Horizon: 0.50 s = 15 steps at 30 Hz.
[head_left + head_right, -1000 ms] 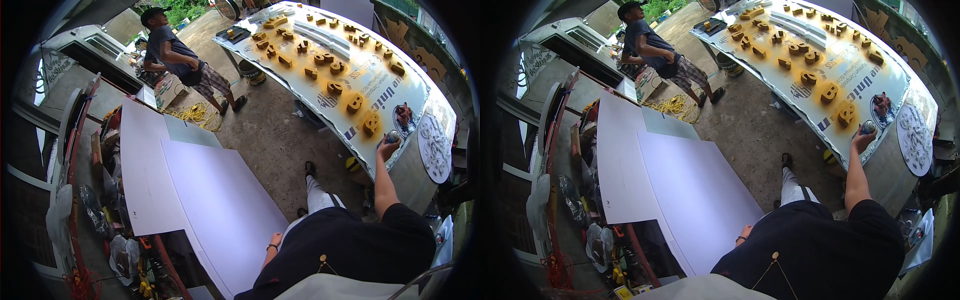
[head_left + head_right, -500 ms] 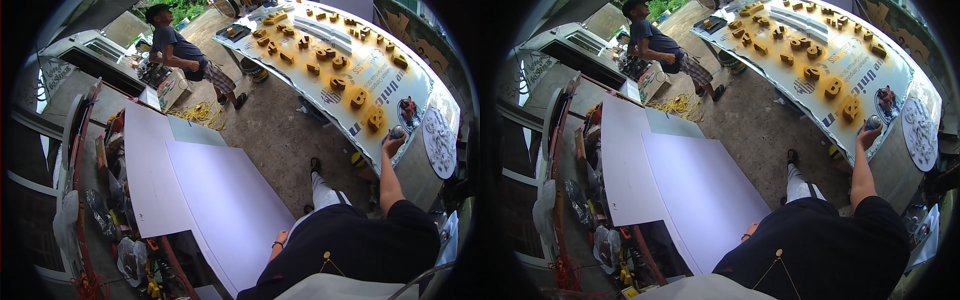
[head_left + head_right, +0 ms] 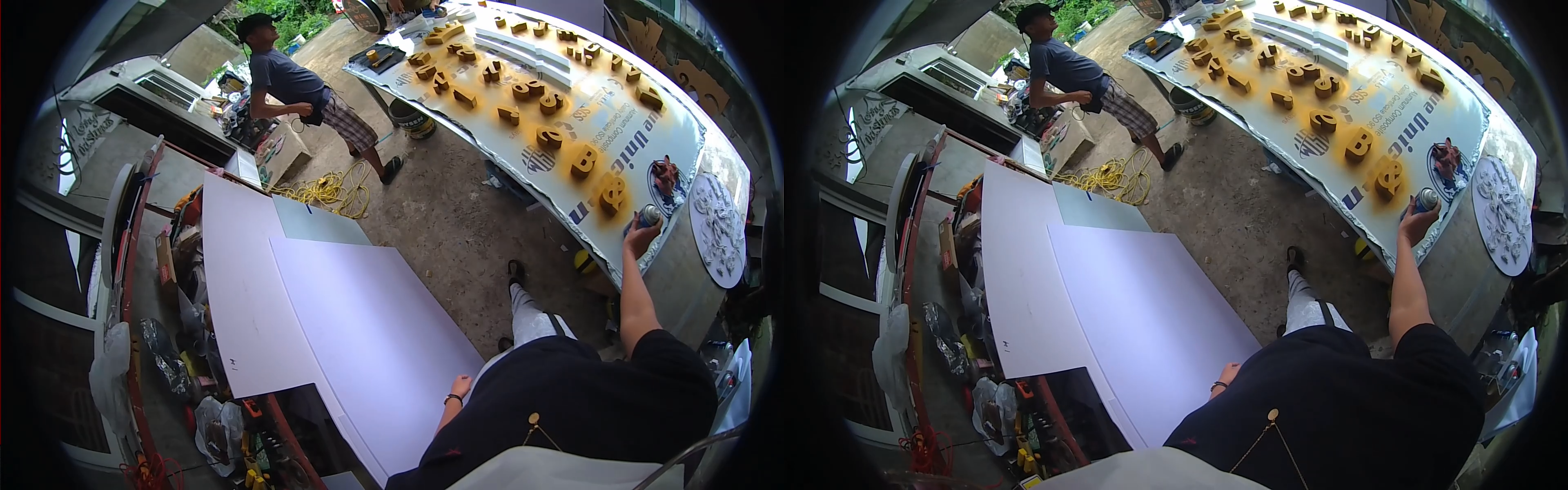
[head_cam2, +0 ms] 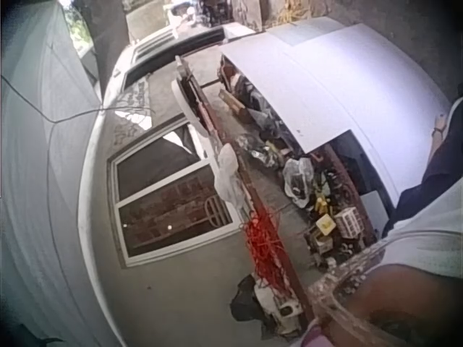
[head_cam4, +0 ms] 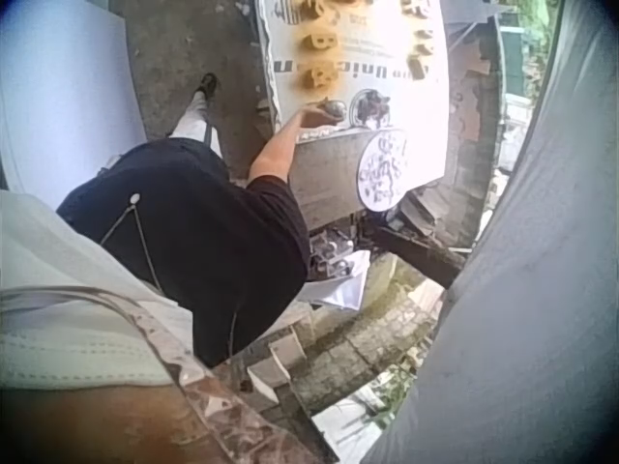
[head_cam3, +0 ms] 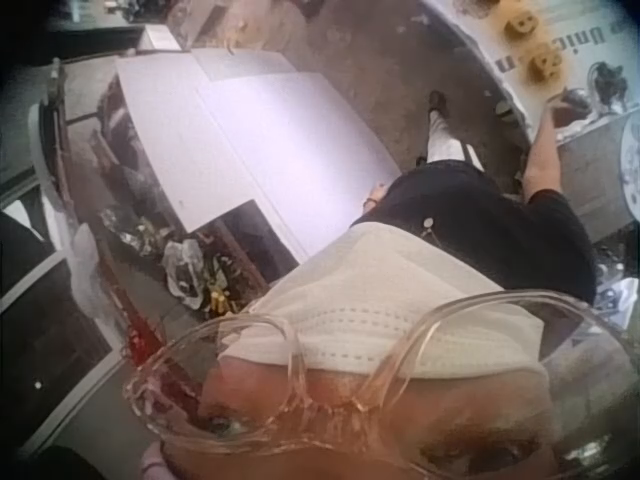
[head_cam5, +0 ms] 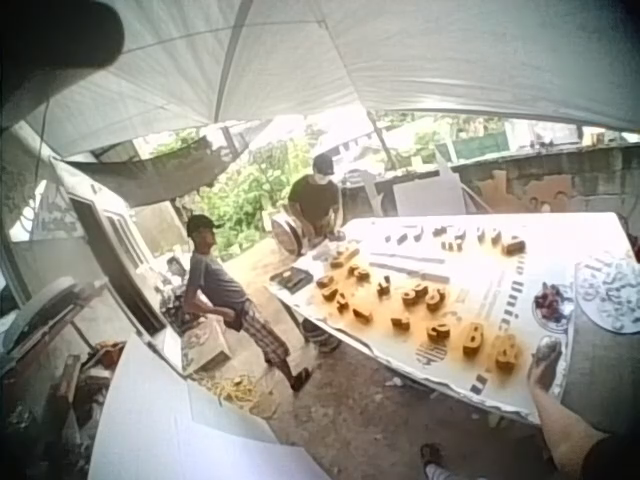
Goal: Spray painting 3D letters for a commercial sign on an assembly table.
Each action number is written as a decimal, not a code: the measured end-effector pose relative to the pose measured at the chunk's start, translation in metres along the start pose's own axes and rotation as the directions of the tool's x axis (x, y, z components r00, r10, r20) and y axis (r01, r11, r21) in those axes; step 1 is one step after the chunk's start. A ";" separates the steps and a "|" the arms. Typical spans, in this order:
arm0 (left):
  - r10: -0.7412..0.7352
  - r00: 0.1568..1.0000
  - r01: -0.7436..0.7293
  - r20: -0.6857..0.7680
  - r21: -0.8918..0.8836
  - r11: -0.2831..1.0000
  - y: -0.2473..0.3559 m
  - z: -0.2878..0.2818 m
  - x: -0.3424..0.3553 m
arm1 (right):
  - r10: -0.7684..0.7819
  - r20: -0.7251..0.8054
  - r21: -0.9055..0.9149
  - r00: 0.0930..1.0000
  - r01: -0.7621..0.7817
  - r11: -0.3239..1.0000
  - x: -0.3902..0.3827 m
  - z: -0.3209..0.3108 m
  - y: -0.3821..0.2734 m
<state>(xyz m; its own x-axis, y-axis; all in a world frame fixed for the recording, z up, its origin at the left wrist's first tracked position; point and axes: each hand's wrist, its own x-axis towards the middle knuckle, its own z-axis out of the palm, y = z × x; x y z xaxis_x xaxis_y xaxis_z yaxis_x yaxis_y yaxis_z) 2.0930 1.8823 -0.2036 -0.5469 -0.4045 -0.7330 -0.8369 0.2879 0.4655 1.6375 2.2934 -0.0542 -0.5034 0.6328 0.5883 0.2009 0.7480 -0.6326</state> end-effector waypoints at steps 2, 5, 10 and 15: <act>-0.024 0.999 0.024 0.034 -0.007 1.000 0.002 0.002 0.003 | 0.010 -0.007 -0.007 1.000 -0.010 1.000 0.001 -0.004 0.001; -0.045 0.998 0.046 0.034 -0.027 0.999 -0.016 0.006 0.009 | 0.013 0.008 0.001 1.000 -0.013 1.000 0.000 -0.002 -0.005; -0.086 0.994 0.090 0.070 -0.048 0.995 -0.020 0.009 0.010 | -0.005 -0.002 -0.008 1.000 0.004 1.000 0.000 -0.002 -0.003; -0.105 0.993 0.108 0.056 -0.054 0.993 -0.021 0.009 0.007 | 0.012 0.002 -0.029 1.000 -0.012 1.000 0.000 0.002 -0.001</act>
<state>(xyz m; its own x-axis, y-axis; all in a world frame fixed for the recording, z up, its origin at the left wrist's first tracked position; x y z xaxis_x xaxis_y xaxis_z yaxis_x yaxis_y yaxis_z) 2.1069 1.8818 -0.2228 -0.4536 -0.3833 -0.8045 -0.8912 0.1947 0.4097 1.6356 2.2921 -0.0548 -0.5024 0.6414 0.5798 0.2311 0.7458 -0.6248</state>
